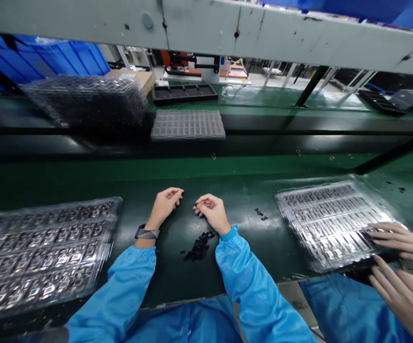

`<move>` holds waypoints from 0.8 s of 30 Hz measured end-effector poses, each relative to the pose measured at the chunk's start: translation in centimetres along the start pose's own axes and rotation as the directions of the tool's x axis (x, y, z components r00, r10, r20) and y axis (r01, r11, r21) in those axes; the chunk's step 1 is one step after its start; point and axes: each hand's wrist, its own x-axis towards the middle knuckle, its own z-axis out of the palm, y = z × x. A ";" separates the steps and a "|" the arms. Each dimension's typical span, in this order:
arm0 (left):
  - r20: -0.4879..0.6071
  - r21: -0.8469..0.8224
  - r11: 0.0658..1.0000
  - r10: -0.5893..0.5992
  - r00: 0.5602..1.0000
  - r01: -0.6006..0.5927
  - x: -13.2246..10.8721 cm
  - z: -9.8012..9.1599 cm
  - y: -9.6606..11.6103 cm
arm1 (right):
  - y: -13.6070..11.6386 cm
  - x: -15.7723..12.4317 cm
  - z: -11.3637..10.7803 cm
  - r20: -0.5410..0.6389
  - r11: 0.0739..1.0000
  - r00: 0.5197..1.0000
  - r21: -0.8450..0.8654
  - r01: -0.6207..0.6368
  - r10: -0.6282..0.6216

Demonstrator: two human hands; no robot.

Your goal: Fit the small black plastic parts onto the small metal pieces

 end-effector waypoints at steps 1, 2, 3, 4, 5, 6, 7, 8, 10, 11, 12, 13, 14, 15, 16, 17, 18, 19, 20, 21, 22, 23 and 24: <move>-0.008 0.003 1.000 0.002 1.000 -0.002 0.6 0.2 0.0 | 0.0 0.0 0.1 0.013 1.000 1.000 0.016 -0.002 0.002; -0.015 0.019 1.000 0.006 1.000 -0.006 1.3 0.6 0.1 | 0.1 0.0 0.2 0.027 0.999 1.000 0.032 -0.005 0.004; -0.020 0.047 0.999 0.013 1.000 -0.012 2.2 1.1 0.3 | 0.1 0.1 0.3 0.039 0.999 0.999 0.044 -0.010 0.008; -0.020 0.085 0.996 0.022 1.000 -0.020 3.2 1.7 0.5 | 0.2 0.2 0.3 0.047 0.999 0.999 0.050 -0.014 0.012; -0.018 0.126 0.992 0.031 0.999 -0.028 4.3 2.3 0.7 | 0.3 0.2 0.3 0.051 0.999 0.999 0.050 -0.019 0.017; -0.012 0.168 0.985 0.038 0.999 -0.036 5.5 3.0 1.0 | 0.4 0.3 0.3 0.051 0.999 0.998 0.046 -0.024 0.021; -0.005 0.207 0.977 0.046 0.999 -0.044 6.8 3.8 1.4 | 0.5 0.4 0.3 0.047 0.999 0.999 0.042 -0.027 0.025; 0.003 0.243 0.969 0.052 0.999 -0.052 8.1 4.5 1.7 | 0.6 0.6 0.2 0.040 0.999 0.999 0.040 -0.028 0.026; 0.011 0.319 0.946 0.064 0.998 -0.064 10.6 5.8 2.6 | 0.7 0.8 0.2 0.027 0.999 0.999 0.040 -0.024 0.023; 0.009 0.364 0.929 0.066 0.998 -0.065 11.7 6.3 3.0 | 0.7 0.9 0.1 0.023 0.999 1.000 0.042 -0.019 0.018; 0.002 0.409 0.910 0.065 0.998 -0.060 12.8 6.9 3.3 | 0.7 0.9 0.1 0.021 0.999 1.000 0.045 -0.014 0.013; -0.010 0.454 0.889 0.062 0.998 -0.050 13.8 7.5 3.7 | 0.6 1.0 0.2 0.019 0.999 1.000 0.051 -0.009 0.008; -0.025 0.497 0.867 0.057 0.998 -0.037 14.7 8.0 4.0 | 0.5 1.1 0.2 0.016 0.998 1.000 0.059 -0.007 0.006; -0.043 0.537 0.844 0.053 0.998 -0.021 15.6 8.6 4.3 | 0.5 1.1 0.3 0.010 0.998 1.000 0.069 -0.005 0.004; -0.063 0.572 0.820 0.049 0.997 -0.004 16.3 9.1 4.6 | 0.4 1.2 0.3 0.002 0.997 1.000 0.079 -0.003 0.003; -0.084 0.601 0.799 0.047 0.995 0.013 17.0 9.7 4.8 | 0.4 1.3 0.4 -0.007 0.996 1.000 0.089 0.000 0.001; -0.103 0.625 0.780 0.047 0.994 0.028 17.6 10.2 4.9 | 0.4 1.3 0.4 -0.016 0.995 1.000 0.099 0.002 0.000; -0.121 0.644 0.764 0.045 0.992 0.044 18.1 10.6 5.0 | 0.4 1.4 0.4 -0.023 0.994 1.000 0.108 0.005 -0.002; -0.136 0.656 0.752 0.041 0.990 0.059 18.6 11.0 5.0 | 0.4 1.5 0.4 -0.027 0.993 1.000 0.117 0.009 -0.006; -0.146 0.663 0.745 0.036 0.989 0.071 19.1 11.3 5.0 | 0.5 1.5 0.5 -0.029 0.992 1.000 0.125 0.016 -0.012; -0.151 0.665 0.742 0.030 0.988 0.079 19.5 11.4 4.9 | 0.5 1.6 0.5 -0.030 0.991 0.999 0.133 0.023 -0.019; -0.148 0.664 0.744 0.029 0.989 0.078 20.0 11.5 4.8 | 0.6 1.6 0.5 -0.030 0.990 0.999 0.139 0.030 -0.026; -0.142 0.659 0.749 0.027 0.989 0.074 20.3 11.6 4.7 | 0.6 1.6 0.5 -0.031 0.989 0.999 0.142 0.038 -0.034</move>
